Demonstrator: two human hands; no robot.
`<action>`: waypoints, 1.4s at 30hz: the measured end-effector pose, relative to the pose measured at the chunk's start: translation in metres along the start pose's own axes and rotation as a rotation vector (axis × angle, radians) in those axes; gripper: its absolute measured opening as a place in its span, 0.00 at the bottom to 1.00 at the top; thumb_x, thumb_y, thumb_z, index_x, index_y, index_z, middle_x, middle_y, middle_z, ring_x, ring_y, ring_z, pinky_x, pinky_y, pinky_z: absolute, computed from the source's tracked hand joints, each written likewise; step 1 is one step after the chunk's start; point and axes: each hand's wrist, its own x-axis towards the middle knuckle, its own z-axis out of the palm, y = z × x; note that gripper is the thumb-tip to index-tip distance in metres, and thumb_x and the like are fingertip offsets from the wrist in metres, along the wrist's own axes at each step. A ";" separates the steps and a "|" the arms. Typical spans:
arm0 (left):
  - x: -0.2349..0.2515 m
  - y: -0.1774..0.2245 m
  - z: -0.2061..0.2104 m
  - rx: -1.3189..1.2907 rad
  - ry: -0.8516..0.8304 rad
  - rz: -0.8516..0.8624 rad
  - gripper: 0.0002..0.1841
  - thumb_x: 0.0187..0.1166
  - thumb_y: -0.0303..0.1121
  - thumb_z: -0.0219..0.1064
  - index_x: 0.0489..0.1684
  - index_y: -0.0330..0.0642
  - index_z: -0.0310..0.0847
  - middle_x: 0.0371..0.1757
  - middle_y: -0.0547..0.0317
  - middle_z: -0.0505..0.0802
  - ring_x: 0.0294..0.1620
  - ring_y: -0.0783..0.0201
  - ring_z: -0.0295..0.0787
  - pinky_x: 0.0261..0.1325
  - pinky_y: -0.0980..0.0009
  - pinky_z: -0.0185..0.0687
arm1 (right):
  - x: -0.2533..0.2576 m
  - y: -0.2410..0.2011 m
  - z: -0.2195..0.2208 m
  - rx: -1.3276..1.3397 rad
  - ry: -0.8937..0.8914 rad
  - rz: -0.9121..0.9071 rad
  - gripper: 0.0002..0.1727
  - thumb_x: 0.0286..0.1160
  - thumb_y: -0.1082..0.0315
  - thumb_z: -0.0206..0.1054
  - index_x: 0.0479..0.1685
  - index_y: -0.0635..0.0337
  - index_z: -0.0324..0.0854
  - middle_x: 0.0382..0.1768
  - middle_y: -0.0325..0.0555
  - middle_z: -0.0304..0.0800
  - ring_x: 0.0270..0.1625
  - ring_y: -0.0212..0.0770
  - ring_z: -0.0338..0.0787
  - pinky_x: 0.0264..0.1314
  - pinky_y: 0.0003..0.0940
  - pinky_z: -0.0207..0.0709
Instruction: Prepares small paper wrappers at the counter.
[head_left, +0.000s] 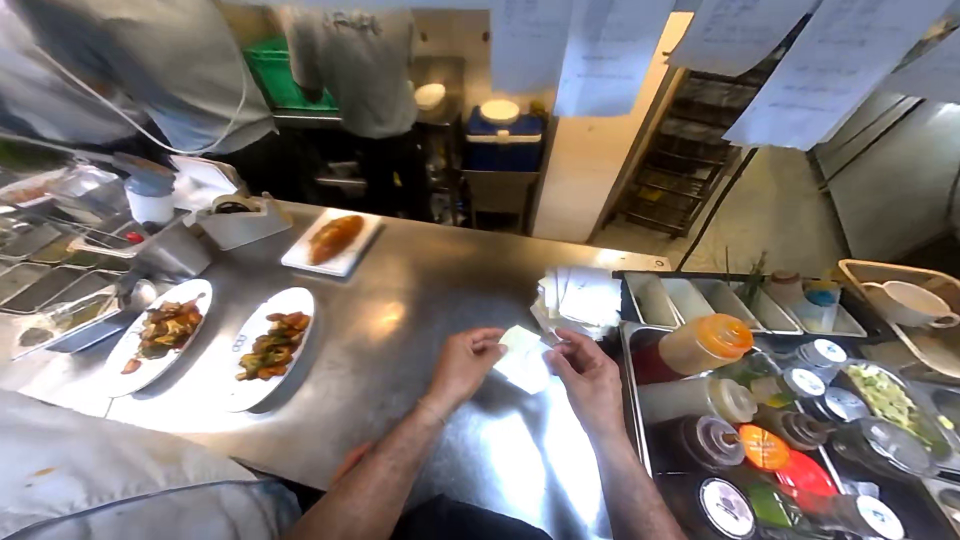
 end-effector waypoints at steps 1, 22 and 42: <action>0.000 0.000 0.000 0.000 0.001 -0.001 0.14 0.80 0.30 0.73 0.61 0.40 0.88 0.47 0.57 0.97 0.44 0.64 0.95 0.53 0.63 0.92 | 0.000 0.000 0.000 0.001 0.003 0.002 0.19 0.72 0.73 0.75 0.63 0.57 0.86 0.35 0.38 0.94 0.31 0.33 0.90 0.36 0.29 0.87; -0.011 -0.006 0.004 -0.019 -0.061 -0.123 0.19 0.74 0.25 0.76 0.63 0.39 0.86 0.43 0.55 0.97 0.40 0.62 0.95 0.48 0.64 0.92 | 0.001 0.005 -0.001 0.028 0.013 0.019 0.20 0.71 0.74 0.76 0.63 0.56 0.86 0.38 0.39 0.95 0.35 0.33 0.91 0.40 0.29 0.87; -0.018 -0.020 0.022 -0.207 0.052 -0.170 0.22 0.68 0.17 0.77 0.63 0.34 0.81 0.48 0.46 0.95 0.40 0.53 0.97 0.46 0.59 0.97 | -0.019 0.002 0.017 0.626 0.090 0.456 0.06 0.71 0.82 0.71 0.42 0.64 0.87 0.31 0.47 0.90 0.28 0.33 0.83 0.31 0.26 0.80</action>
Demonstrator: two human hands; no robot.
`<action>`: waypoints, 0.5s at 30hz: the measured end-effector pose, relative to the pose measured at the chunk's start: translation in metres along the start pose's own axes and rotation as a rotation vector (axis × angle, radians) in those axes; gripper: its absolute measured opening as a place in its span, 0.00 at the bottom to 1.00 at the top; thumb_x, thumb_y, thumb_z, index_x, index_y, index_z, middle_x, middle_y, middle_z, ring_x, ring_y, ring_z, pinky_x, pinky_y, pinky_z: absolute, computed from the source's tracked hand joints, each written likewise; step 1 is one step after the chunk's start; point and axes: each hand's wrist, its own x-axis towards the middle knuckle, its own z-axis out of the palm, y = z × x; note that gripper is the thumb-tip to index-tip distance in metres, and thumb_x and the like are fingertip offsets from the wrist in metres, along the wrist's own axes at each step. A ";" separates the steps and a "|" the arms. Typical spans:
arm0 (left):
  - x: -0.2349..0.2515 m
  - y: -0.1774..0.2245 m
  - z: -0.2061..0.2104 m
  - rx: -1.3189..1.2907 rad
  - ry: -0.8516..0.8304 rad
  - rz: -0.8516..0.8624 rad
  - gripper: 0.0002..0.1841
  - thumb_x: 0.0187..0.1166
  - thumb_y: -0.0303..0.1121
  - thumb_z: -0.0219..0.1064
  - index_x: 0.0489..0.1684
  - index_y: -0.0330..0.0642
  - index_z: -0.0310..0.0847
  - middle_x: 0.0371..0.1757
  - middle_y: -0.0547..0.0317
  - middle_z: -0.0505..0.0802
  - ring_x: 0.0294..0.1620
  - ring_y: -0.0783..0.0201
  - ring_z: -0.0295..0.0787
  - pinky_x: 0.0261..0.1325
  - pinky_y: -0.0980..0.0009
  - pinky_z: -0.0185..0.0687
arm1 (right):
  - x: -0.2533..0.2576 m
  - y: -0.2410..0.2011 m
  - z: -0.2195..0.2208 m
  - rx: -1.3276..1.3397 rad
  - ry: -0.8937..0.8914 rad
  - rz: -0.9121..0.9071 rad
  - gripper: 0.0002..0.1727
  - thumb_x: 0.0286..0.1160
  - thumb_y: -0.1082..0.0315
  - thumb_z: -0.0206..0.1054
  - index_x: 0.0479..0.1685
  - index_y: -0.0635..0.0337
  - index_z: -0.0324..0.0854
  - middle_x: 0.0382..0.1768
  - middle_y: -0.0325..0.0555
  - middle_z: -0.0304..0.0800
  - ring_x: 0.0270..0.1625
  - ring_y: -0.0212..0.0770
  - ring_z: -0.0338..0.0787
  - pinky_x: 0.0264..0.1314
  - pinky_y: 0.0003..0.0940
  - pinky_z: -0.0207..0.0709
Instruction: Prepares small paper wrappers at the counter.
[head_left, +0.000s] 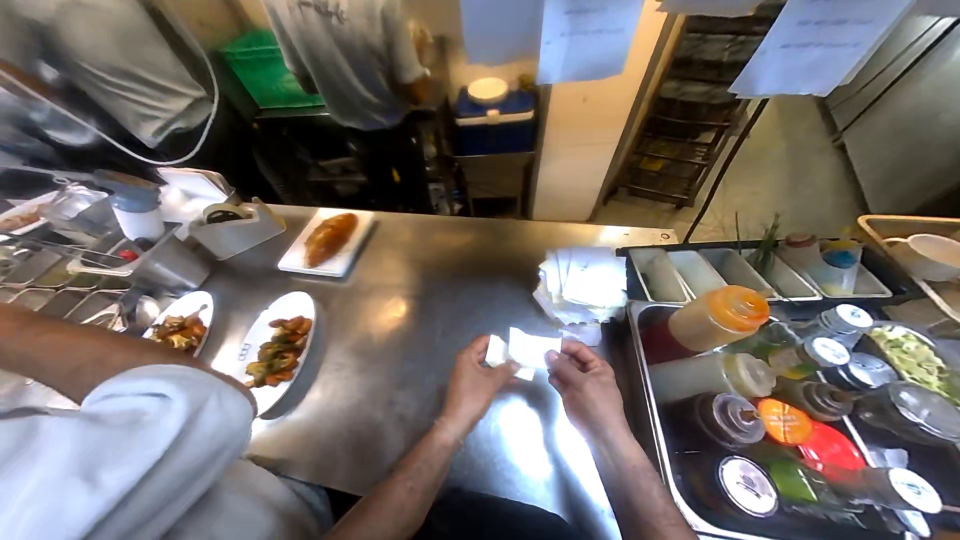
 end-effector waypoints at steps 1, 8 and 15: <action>0.000 -0.001 0.001 -0.011 0.000 0.004 0.23 0.69 0.17 0.76 0.64 0.34 0.81 0.49 0.46 0.95 0.41 0.53 0.97 0.47 0.58 0.97 | 0.000 0.002 0.000 0.009 -0.008 0.002 0.06 0.71 0.82 0.71 0.41 0.64 0.87 0.31 0.47 0.90 0.28 0.33 0.84 0.32 0.26 0.80; -0.005 -0.005 0.001 -0.229 -0.157 0.030 0.24 0.81 0.15 0.57 0.77 0.37 0.73 0.65 0.43 0.89 0.57 0.50 0.92 0.61 0.54 0.91 | 0.003 0.008 -0.001 -0.038 0.076 -0.029 0.09 0.69 0.82 0.73 0.44 0.64 0.84 0.30 0.47 0.88 0.28 0.35 0.85 0.32 0.28 0.82; -0.006 -0.008 0.002 -0.310 -0.165 0.030 0.27 0.82 0.13 0.51 0.82 0.38 0.68 0.68 0.42 0.87 0.61 0.50 0.90 0.66 0.53 0.88 | 0.003 0.013 -0.005 -0.030 0.014 -0.076 0.21 0.68 0.84 0.72 0.60 0.61 0.82 0.32 0.46 0.88 0.29 0.36 0.86 0.34 0.30 0.84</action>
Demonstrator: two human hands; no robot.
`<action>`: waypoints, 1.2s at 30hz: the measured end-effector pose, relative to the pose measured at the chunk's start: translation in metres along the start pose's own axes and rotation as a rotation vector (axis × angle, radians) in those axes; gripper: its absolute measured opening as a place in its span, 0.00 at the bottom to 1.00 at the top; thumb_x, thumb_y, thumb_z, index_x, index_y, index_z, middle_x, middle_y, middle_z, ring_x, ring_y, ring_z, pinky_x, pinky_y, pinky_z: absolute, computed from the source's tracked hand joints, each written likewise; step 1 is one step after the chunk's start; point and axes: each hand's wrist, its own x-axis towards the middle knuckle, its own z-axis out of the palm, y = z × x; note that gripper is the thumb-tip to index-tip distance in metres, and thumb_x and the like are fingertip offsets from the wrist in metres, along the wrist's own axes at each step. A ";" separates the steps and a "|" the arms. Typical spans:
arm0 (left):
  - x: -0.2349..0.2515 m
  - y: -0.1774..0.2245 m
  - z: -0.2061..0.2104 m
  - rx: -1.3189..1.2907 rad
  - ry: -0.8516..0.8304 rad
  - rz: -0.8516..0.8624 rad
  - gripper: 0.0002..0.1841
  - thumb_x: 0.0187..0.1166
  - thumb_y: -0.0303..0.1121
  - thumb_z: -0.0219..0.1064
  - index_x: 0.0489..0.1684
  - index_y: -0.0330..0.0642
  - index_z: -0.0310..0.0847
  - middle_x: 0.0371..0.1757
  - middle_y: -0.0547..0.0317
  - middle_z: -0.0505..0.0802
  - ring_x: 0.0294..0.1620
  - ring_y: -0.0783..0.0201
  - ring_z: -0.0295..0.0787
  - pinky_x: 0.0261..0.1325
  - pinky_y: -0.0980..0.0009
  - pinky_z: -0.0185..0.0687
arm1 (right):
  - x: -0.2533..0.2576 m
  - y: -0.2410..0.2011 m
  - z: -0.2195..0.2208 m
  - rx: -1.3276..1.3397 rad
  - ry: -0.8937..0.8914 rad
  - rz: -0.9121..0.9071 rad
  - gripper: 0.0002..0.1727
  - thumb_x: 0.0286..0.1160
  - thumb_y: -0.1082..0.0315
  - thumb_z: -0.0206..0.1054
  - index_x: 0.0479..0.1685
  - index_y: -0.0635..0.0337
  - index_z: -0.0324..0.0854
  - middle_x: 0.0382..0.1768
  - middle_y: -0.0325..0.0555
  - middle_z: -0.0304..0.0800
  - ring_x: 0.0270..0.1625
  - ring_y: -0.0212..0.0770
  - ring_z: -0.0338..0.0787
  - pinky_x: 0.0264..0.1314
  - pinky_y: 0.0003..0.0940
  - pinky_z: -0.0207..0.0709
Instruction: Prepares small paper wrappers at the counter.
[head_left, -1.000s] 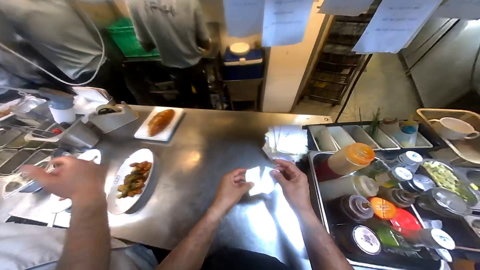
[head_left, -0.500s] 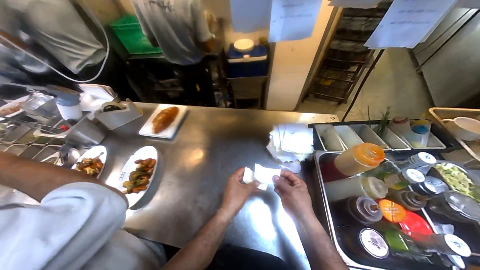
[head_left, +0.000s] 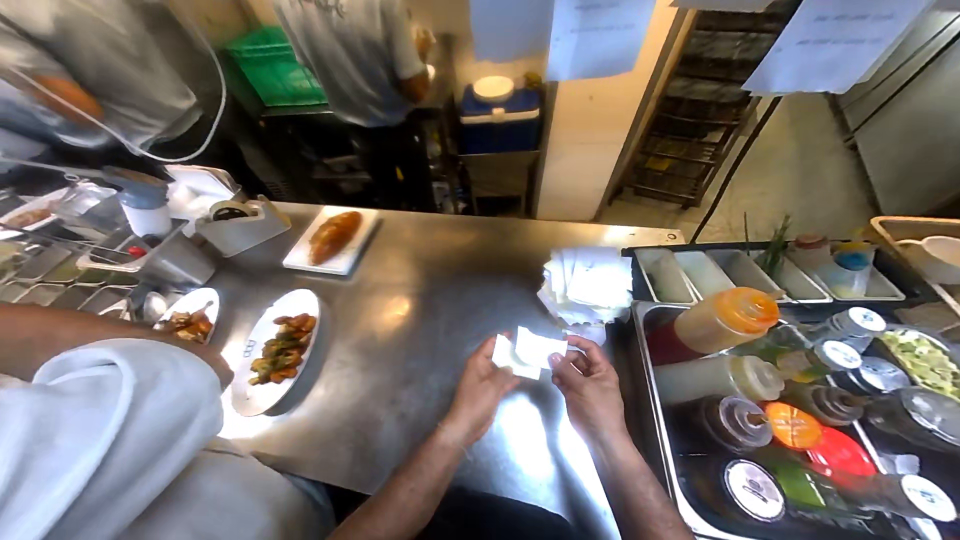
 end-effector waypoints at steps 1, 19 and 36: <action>0.001 -0.002 -0.001 0.007 -0.004 0.016 0.28 0.82 0.13 0.52 0.82 0.39 0.67 0.69 0.43 0.87 0.62 0.50 0.90 0.67 0.53 0.87 | -0.001 0.001 0.000 0.002 -0.036 -0.004 0.20 0.67 0.83 0.72 0.59 0.60 0.83 0.33 0.46 0.89 0.30 0.35 0.86 0.35 0.30 0.84; 0.000 -0.014 -0.002 -0.146 -0.053 0.043 0.34 0.75 0.15 0.58 0.86 0.40 0.60 0.66 0.41 0.87 0.61 0.52 0.89 0.71 0.53 0.84 | -0.002 0.014 0.005 -0.323 -0.046 -0.125 0.23 0.65 0.74 0.78 0.63 0.61 0.84 0.26 0.44 0.87 0.25 0.37 0.85 0.29 0.31 0.81; 0.002 -0.010 -0.004 0.030 0.119 0.072 0.23 0.87 0.21 0.55 0.82 0.36 0.68 0.55 0.42 0.93 0.53 0.52 0.94 0.62 0.53 0.90 | -0.005 0.013 0.008 -0.343 -0.108 -0.129 0.14 0.67 0.74 0.77 0.52 0.62 0.88 0.31 0.45 0.92 0.30 0.39 0.89 0.34 0.33 0.85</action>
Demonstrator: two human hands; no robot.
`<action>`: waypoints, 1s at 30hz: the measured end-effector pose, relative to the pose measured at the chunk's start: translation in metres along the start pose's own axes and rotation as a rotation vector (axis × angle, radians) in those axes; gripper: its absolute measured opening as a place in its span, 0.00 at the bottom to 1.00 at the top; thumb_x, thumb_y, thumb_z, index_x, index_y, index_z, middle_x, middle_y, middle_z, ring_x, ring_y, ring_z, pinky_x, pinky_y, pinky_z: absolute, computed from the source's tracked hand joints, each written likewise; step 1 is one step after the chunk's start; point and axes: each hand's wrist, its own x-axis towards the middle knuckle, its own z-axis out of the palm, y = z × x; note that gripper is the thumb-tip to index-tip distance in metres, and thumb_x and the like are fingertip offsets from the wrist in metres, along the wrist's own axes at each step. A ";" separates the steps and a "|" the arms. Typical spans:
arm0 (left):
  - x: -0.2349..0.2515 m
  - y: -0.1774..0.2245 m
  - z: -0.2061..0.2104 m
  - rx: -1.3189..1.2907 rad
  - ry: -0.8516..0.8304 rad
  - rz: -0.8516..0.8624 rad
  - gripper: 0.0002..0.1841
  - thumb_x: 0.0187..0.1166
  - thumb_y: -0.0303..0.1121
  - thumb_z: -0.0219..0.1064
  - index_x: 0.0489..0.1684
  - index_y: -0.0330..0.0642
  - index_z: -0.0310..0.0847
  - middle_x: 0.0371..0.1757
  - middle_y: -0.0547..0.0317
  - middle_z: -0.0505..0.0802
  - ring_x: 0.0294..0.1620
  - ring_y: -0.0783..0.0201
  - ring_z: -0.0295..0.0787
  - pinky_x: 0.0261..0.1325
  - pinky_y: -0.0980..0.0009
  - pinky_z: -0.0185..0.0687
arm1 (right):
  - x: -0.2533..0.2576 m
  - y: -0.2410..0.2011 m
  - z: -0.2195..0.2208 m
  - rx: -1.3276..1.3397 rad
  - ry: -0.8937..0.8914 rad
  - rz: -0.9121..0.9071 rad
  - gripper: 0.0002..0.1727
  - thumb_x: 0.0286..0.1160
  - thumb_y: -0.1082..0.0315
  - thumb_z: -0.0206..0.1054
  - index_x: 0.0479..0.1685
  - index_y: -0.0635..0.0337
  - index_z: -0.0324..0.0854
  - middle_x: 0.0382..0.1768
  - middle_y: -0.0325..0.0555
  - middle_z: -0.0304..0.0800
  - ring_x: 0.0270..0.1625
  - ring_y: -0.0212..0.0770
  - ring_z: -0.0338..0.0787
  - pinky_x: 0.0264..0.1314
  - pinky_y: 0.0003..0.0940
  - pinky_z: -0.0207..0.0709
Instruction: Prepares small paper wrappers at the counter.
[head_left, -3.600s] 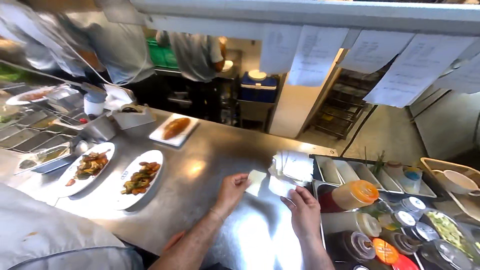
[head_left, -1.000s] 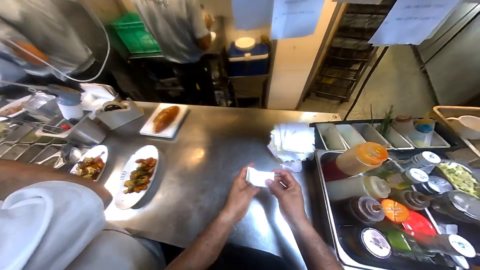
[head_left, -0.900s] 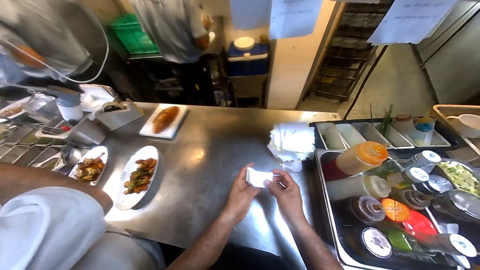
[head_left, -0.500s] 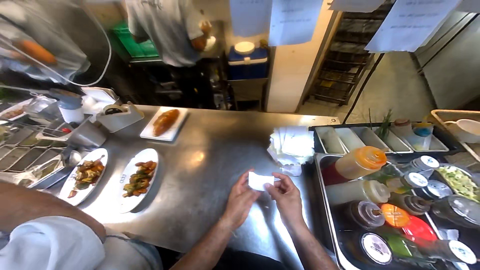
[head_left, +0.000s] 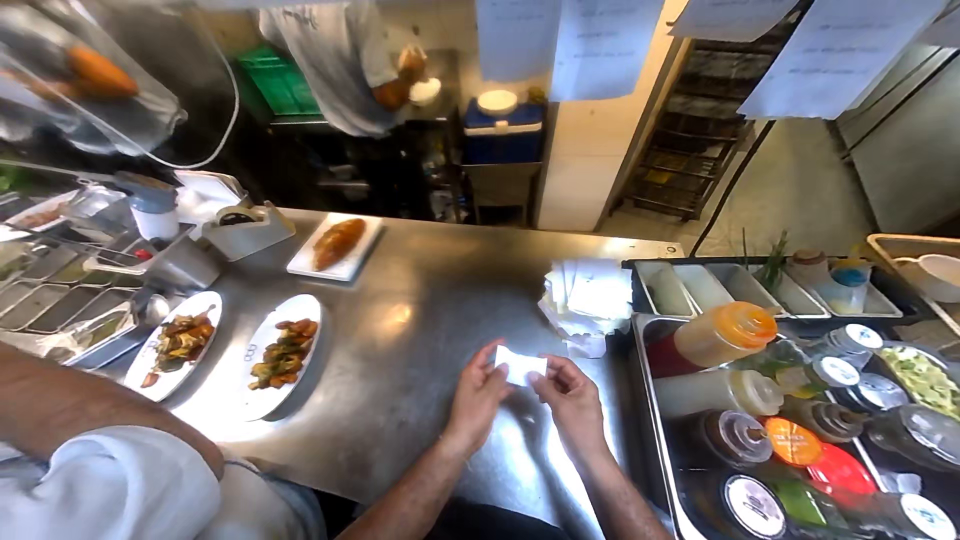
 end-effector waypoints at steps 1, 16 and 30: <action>0.000 0.000 0.000 0.002 0.001 0.000 0.23 0.87 0.22 0.55 0.82 0.36 0.68 0.54 0.42 0.93 0.53 0.51 0.94 0.62 0.53 0.90 | 0.000 0.000 0.000 -0.001 -0.003 -0.001 0.14 0.67 0.74 0.77 0.52 0.62 0.88 0.31 0.45 0.92 0.30 0.39 0.89 0.34 0.33 0.85; -0.001 0.002 -0.004 -0.105 0.011 -0.039 0.22 0.89 0.22 0.48 0.81 0.37 0.69 0.56 0.40 0.91 0.50 0.51 0.93 0.60 0.52 0.89 | -0.001 0.004 0.001 0.067 -0.018 0.027 0.11 0.66 0.74 0.78 0.48 0.63 0.89 0.32 0.48 0.92 0.31 0.39 0.89 0.34 0.32 0.85; 0.000 0.001 -0.004 -0.111 0.035 -0.059 0.24 0.87 0.22 0.46 0.81 0.38 0.71 0.52 0.41 0.90 0.43 0.55 0.91 0.56 0.54 0.89 | 0.000 0.005 0.001 0.098 -0.015 0.057 0.11 0.66 0.76 0.76 0.47 0.64 0.88 0.31 0.49 0.90 0.30 0.38 0.87 0.34 0.31 0.84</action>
